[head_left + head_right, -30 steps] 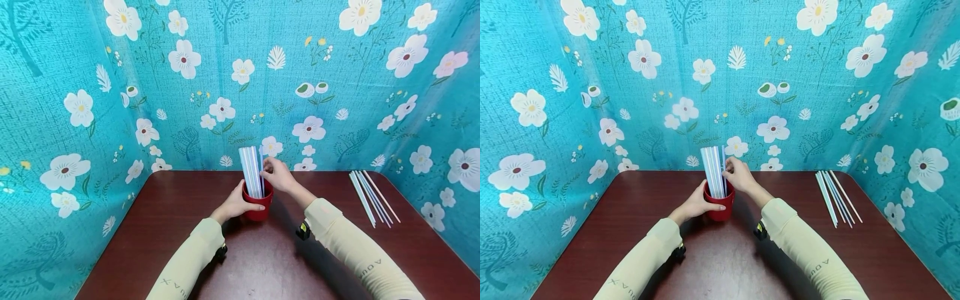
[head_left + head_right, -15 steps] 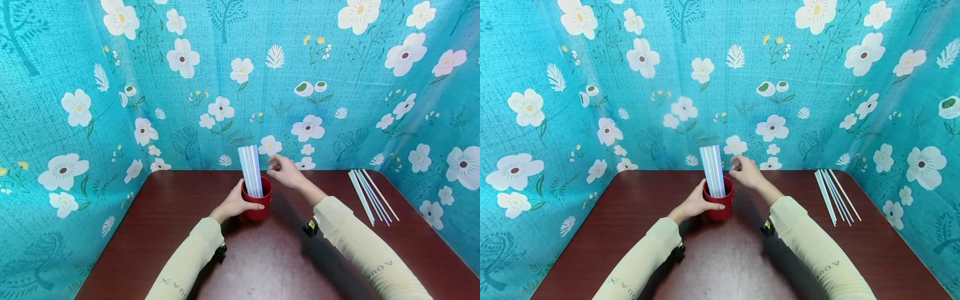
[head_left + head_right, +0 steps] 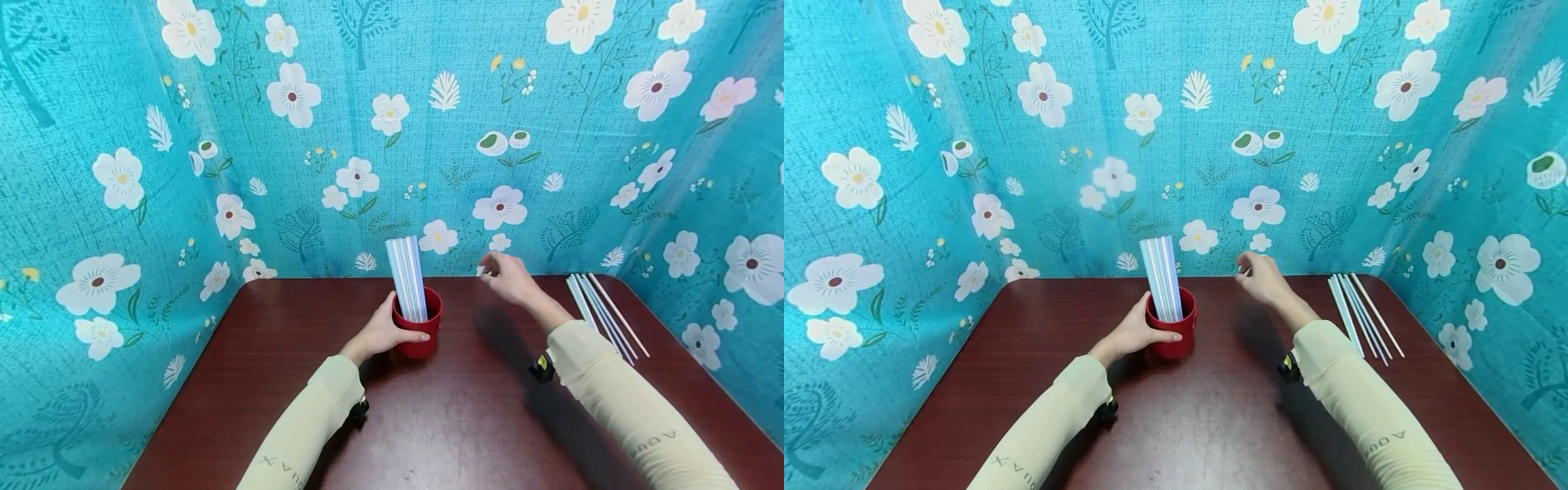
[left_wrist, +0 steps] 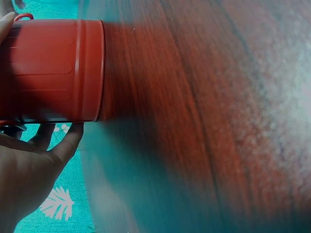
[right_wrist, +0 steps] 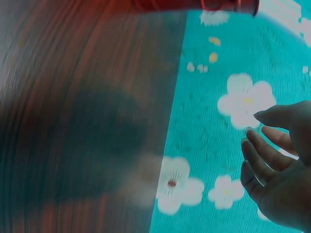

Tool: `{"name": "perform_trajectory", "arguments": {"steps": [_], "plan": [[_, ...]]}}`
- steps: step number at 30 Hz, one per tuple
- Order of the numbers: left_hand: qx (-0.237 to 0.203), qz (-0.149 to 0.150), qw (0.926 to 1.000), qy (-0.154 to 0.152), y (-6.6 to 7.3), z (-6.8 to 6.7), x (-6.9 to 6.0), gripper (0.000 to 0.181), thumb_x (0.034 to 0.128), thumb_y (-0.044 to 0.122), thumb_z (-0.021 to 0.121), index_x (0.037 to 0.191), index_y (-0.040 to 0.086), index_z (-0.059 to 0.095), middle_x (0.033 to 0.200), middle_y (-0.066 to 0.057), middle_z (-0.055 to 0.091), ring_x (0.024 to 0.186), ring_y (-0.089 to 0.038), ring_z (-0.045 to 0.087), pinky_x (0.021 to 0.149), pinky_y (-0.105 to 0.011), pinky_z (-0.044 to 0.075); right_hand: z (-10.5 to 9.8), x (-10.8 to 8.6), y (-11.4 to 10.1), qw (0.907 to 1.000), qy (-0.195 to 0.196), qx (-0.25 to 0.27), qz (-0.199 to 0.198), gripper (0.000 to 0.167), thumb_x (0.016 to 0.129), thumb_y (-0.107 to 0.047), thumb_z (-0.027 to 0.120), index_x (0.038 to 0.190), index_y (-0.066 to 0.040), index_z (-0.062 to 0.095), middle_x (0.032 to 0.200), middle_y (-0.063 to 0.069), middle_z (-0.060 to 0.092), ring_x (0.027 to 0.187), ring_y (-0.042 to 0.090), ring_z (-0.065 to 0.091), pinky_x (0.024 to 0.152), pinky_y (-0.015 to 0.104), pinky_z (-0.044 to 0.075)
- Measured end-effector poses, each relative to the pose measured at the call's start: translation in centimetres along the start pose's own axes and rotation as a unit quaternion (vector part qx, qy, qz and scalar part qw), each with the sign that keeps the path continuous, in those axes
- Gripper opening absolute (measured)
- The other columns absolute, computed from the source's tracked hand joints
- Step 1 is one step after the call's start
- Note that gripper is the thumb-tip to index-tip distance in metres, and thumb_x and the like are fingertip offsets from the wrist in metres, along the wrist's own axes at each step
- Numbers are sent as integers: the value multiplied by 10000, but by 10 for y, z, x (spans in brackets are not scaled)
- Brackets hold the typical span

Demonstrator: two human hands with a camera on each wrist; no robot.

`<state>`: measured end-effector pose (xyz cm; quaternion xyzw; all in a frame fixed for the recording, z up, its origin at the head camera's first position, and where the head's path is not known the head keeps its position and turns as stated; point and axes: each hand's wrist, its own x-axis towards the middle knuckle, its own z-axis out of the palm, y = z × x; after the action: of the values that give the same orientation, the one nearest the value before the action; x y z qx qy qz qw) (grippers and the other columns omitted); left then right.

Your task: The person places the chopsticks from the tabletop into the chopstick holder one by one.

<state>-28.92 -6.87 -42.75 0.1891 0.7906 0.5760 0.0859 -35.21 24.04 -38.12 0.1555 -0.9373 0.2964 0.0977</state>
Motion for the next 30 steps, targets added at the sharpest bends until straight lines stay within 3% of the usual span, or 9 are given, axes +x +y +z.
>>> {"name": "perform_trajectory", "arguments": {"steps": [3,12,18,23,30], "plan": [[-23,20,10000,4,4,0,-3,851,788,162,889,1472,153,383,1427,-63,541,1290,-275,506,952,-485,562,-7,-2,16,9998,100,-102,168,226,965,-77,637,1159,39,625,1055,213,696,969,370,670,841,518,541],[29,108,9999,71,-30,3,14,919,764,233,915,1498,239,361,1452,-4,524,1311,-243,492,953,-480,561,-21,-15,66,9956,144,-395,834,323,972,-91,606,1221,114,586,1178,331,628,1097,479,603,918,607,498],[97,151,9998,87,-32,3,14,903,754,313,922,1472,282,376,1421,47,538,1285,-203,507,948,-456,565,-26,-27,99,9913,151,-700,1107,316,928,-59,594,1168,147,585,1109,352,614,1042,513,578,865,618,487],[162,97,9998,99,-33,4,13,912,743,348,925,1468,297,374,1409,66,541,1274,-193,514,934,-434,571,-31,-37,122,9893,258,-981,1050,300,843,-35,607,1076,155,600,1020,364,618,985,540,578,831,619,476],[127,103,9998,60,-33,2,14,915,737,343,929,1461,314,370,1408,67,536,1286,-195,506,908,-427,584,-38,-49,144,9819,164,-1420,1239,355,791,-27,604,1080,177,569,1053,394,559,1047,565,514,916,637,433]]}}
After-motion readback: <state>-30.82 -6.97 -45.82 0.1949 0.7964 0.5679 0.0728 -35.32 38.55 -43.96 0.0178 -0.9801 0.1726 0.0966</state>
